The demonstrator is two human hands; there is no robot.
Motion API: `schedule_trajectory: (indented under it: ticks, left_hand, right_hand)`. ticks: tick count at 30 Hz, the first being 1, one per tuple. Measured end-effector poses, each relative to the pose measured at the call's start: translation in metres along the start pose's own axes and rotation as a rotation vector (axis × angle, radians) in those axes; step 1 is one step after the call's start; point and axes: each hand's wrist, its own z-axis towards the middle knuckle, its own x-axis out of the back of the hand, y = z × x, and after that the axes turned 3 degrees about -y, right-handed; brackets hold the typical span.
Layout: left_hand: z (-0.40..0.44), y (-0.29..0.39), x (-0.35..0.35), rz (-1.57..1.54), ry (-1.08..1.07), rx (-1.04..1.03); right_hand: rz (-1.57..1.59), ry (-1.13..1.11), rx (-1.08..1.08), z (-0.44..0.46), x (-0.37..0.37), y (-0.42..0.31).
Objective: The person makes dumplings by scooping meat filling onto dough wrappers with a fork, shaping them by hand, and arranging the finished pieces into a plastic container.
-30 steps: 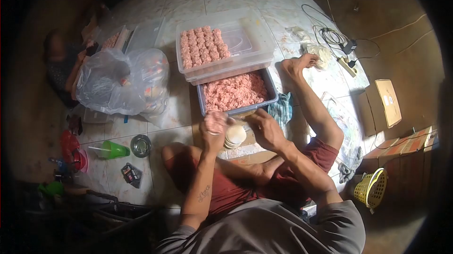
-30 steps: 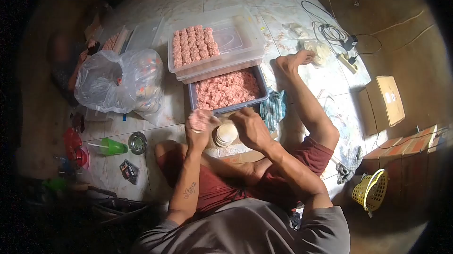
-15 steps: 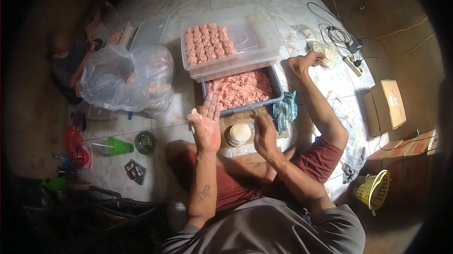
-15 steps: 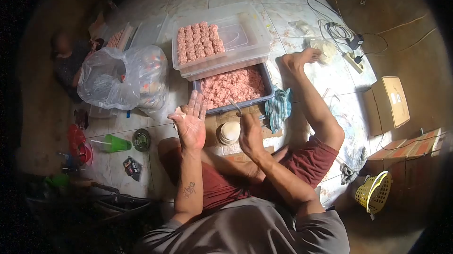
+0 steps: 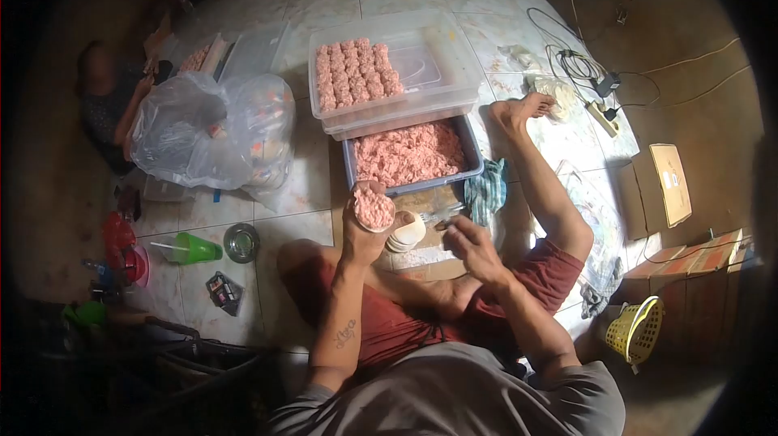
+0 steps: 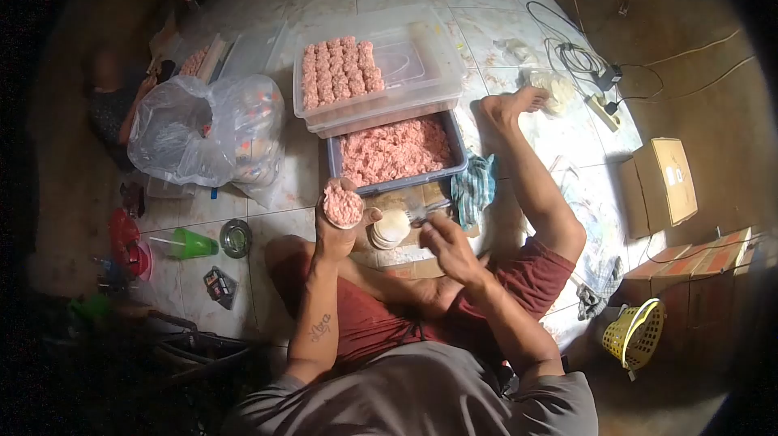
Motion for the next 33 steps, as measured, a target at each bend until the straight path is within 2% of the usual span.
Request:
schedule_trajectory:
  ticks: [3, 4, 5, 6, 7, 8, 9, 10, 11, 13, 14, 15, 17, 18, 19, 21, 22, 24, 25, 26, 28, 30, 33]
  left_hand:
    - [0.001, -0.003, -0.009, -0.002, -0.098, -0.003]
    - [0.001, 0.005, -0.011, 0.119, -0.166, -0.031]
    - [0.004, -0.003, -0.01, 0.21, -0.292, -0.175]
    - [0.004, -0.004, -0.004, 0.308, -0.319, -0.026]
    - [0.002, -0.005, 0.001, 0.406, -0.342, 0.124]
    - [0.0, -0.007, 0.001, 0.407, -0.335, 0.125]
    - [-0.002, -0.006, -0.002, 0.445, -0.182, 0.116]
    - [-0.003, -0.006, -0.004, 0.482, -0.03, 0.108]
    - [-0.004, -0.006, -0.004, 0.484, -0.024, 0.112]
    - [-0.001, 0.003, -0.008, 0.187, 0.089, -0.076]
    - [-0.003, 0.001, -0.007, 0.155, 0.079, -0.038]
    - [-0.004, -0.002, -0.005, 0.123, 0.071, -0.001]
    - [-0.006, -0.006, -0.006, 0.086, -0.019, 0.012]
    - [-0.009, -0.011, -0.007, 0.052, -0.06, 0.052]
    - [-0.011, -0.016, -0.008, 0.021, -0.1, 0.094]
    - [-0.014, -0.036, -0.013, 0.128, -0.064, 0.047]
    - [-0.012, -0.034, -0.014, 0.226, -0.036, 0.061]
    - [-0.006, -0.009, -0.01, 0.269, -0.03, 0.056]
    - [-0.002, 0.002, -0.007, 0.31, -0.025, 0.045]
    - [-0.006, -0.015, 0.004, 0.087, -0.061, 0.116]
    - [-0.005, -0.011, 0.009, 0.071, -0.054, 0.095]
    - [-0.004, 0.0, 0.009, -0.022, -0.121, 0.083]
    - [-0.002, 0.021, 0.003, -0.002, -0.156, 0.005]
  right_hand:
    - [0.034, -0.07, 0.112, 0.007, -0.016, 0.006]
    - [0.038, -0.064, 0.117, 0.012, -0.021, 0.005]
    - [-0.24, -0.017, 0.338, 0.017, -0.024, 0.004]
    - [-0.52, 0.026, 0.55, 0.018, -0.026, 0.0]
    - [-0.519, 0.022, 0.546, 0.017, -0.025, -0.004]
    - [-0.622, 0.067, 0.492, 0.015, -0.021, -0.011]
    - [-0.726, 0.11, 0.438, 0.015, -0.018, -0.016]
    - [-0.714, 0.185, 0.501, 0.017, -0.016, -0.007]
    - [-0.712, 0.177, 0.5, 0.016, -0.014, -0.002]
    - [-0.294, 0.061, 0.204, 0.011, -0.009, 0.008]
    - [-0.11, -0.029, 0.129, 0.009, -0.006, 0.019]
    - [-0.112, -0.025, 0.13, 0.004, -0.009, 0.018]
    - [0.321, -0.202, -0.024, -0.005, -0.021, 0.017]
    - [0.334, -0.217, -0.003, -0.003, -0.03, 0.019]
    - [0.302, -0.141, 0.046, 0.001, -0.045, 0.02]
    - [-0.261, 0.001, 0.381, 0.019, -0.047, 0.047]
    - [-0.261, 0.0, 0.377, 0.017, -0.045, 0.03]
    - [-0.55, 0.12, 0.442, 0.011, -0.033, 0.0]
    - [-0.373, 0.167, 0.425, 0.013, -0.03, 0.015]
    - [-0.289, 0.145, 0.364, 0.012, -0.024, 0.021]
    - [-0.202, 0.12, 0.296, 0.002, -0.019, 0.022]
    - [0.239, -0.094, -0.024, -0.008, -0.018, 0.02]
    - [0.391, -0.217, 0.019, -0.014, -0.031, 0.023]
